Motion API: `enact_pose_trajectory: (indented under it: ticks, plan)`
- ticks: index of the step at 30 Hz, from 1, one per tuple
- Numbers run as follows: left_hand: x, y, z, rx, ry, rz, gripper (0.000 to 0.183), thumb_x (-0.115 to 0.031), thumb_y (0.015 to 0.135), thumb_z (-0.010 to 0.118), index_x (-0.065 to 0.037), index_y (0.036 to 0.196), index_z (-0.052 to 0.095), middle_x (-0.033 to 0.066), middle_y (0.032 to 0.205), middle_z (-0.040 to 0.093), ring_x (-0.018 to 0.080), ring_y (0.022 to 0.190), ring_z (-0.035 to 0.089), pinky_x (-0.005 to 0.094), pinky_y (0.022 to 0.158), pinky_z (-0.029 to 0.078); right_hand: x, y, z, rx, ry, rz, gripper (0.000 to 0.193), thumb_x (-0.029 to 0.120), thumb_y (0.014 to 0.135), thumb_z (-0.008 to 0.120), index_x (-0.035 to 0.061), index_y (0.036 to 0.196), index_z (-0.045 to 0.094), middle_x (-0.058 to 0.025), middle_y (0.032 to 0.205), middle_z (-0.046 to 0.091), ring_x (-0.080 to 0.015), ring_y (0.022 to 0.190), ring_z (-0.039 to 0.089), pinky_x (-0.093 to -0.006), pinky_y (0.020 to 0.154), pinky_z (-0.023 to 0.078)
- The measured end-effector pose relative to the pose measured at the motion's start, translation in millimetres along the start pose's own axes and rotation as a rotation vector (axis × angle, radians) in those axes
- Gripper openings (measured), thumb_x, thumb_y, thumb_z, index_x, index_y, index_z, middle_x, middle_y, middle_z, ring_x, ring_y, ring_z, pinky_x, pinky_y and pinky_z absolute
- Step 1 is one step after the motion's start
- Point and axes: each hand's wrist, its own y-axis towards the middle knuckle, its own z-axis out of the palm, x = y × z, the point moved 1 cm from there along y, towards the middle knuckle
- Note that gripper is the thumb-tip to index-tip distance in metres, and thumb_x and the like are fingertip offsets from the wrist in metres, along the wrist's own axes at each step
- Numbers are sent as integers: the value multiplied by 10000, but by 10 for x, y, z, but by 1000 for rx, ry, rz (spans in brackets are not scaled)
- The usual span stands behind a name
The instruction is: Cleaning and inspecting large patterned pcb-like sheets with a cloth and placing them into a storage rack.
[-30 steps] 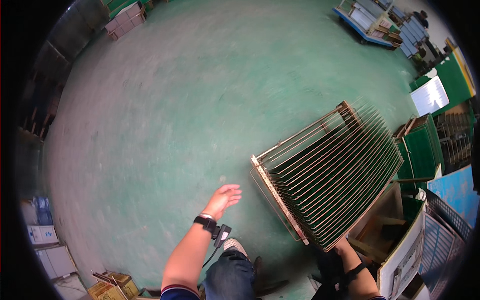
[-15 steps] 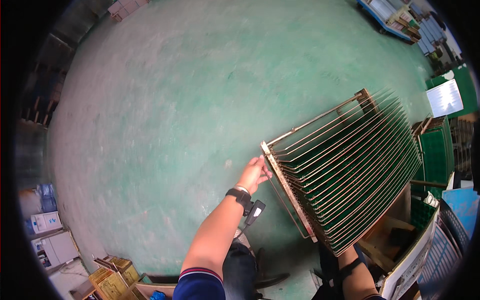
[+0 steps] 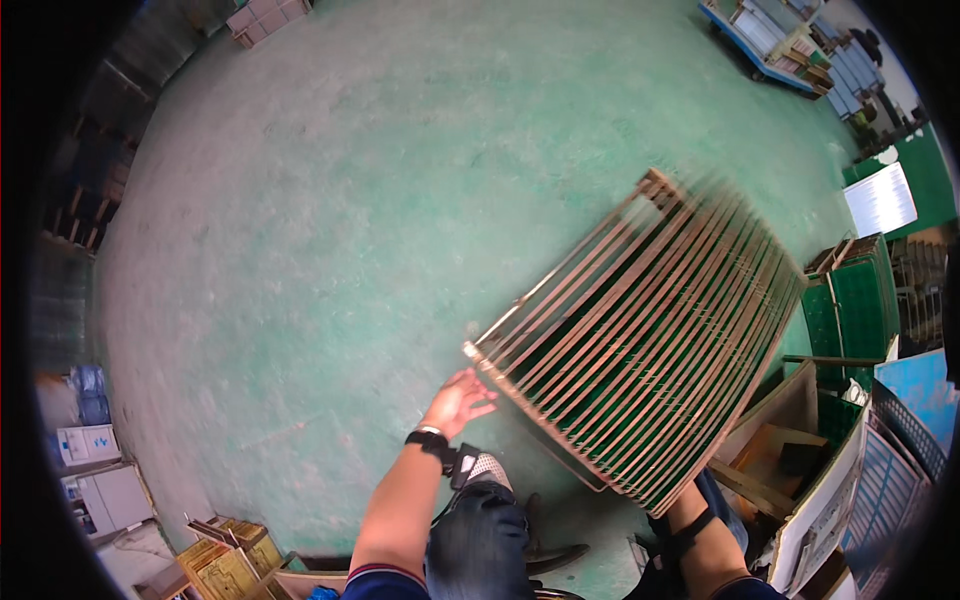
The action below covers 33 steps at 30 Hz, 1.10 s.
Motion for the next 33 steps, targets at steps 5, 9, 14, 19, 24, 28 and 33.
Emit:
enact_pose_trajectory:
  ticks: [5, 9, 14, 19, 24, 28, 33]
  plan:
    - [333, -435, -634, -228, -126, -30, 273, -231, 928, 436, -89, 1151, 367, 124, 1176, 410, 312, 1064, 506, 534, 910, 423, 388, 195, 328, -58, 86, -91, 488, 90, 786, 656, 67, 1236, 465, -122, 1040, 601, -171, 775, 615, -290, 613, 514]
    - [823, -919, -1375, -318, -319, -83, 369, -247, 947, 351, -79, 1273, 311, 104, 1347, 331, 298, 1134, 473, 540, 913, 428, 330, 172, 353, -59, 173, -126, 500, 91, 786, 657, 66, 1243, 457, -123, 1041, 600, -173, 773, 616, -290, 610, 515]
    - [1291, -1335, -1675, -338, -591, -134, 326, -226, 942, 320, -40, 1154, 484, 124, 1142, 563, 306, 1022, 552, 508, 866, 479, 280, 182, 532, -84, 105, -4, 676, 111, 813, 633, 74, 1375, 258, -145, 1092, 579, -195, 826, 612, -304, 645, 515]
    - [1399, -1634, -1312, -528, -378, 12, 346, -261, 922, 418, -10, 1151, 486, 158, 1100, 575, 310, 933, 589, 496, 816, 512, 81, 394, 586, -145, -106, -58, 608, 112, 865, 533, 109, 1394, 230, -159, 1155, 544, -210, 872, 599, -318, 656, 505]
    - [1544, -1809, -1700, -481, 291, 43, 281, -227, 898, 481, -12, 1075, 521, 133, 944, 606, 288, 788, 617, 417, 702, 539, 239, 208, 757, -76, -93, -83, 614, 154, 861, 559, 89, 1388, 250, -166, 1160, 548, -226, 943, 580, -303, 735, 494]
    - [1510, -1869, -1751, -463, 762, 143, 206, -151, 872, 514, 0, 1002, 566, 104, 791, 636, 252, 735, 631, 310, 633, 505, 436, 67, 681, -94, -351, -40, 647, 182, 855, 573, -80, 1344, 240, -200, 1285, 456, -256, 1180, 451, -323, 970, 359]
    - [866, -2593, -1643, -450, 386, 93, 222, -161, 895, 449, -48, 1043, 570, 140, 1043, 585, 218, 886, 592, 330, 736, 508, 1259, -385, 442, -284, -614, -611, 493, 106, 857, 543, 74, 1323, 386, -160, 1239, 510, -252, 1129, 497, -326, 938, 399]
